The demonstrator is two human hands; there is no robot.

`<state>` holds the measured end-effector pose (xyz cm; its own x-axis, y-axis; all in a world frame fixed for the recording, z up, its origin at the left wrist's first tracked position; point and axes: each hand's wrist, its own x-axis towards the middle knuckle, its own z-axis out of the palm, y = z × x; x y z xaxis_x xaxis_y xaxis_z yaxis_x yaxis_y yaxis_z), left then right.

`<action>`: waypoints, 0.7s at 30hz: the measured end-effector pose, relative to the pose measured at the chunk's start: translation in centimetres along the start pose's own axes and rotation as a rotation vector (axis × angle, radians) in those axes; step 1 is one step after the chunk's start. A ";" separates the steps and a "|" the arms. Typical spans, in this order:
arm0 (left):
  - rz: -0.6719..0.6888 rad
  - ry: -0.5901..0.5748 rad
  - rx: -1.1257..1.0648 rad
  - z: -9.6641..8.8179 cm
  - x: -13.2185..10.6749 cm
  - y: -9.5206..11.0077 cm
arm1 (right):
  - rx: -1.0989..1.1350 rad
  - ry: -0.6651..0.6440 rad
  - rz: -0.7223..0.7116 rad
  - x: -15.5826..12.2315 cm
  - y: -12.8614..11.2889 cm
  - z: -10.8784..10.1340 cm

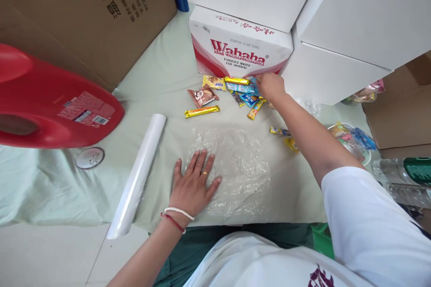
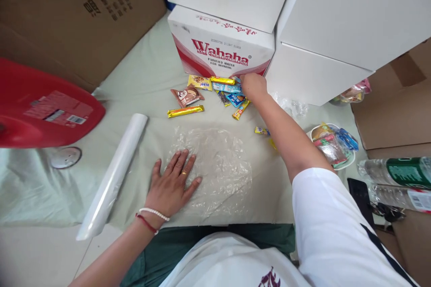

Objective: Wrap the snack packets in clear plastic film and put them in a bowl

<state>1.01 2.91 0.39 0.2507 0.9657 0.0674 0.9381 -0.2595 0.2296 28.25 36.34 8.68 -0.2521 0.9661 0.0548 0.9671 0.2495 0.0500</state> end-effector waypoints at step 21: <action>0.007 0.049 -0.023 -0.2 0.1 0.0 | -0.056 0.092 -0.243 0.9 1.6 1.2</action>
<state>1.01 2.95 0.57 0.2445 0.9626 0.1163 0.9305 -0.2667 0.2511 29.65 37.72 7.58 -0.4814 0.8676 0.1245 0.8749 0.4672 0.1275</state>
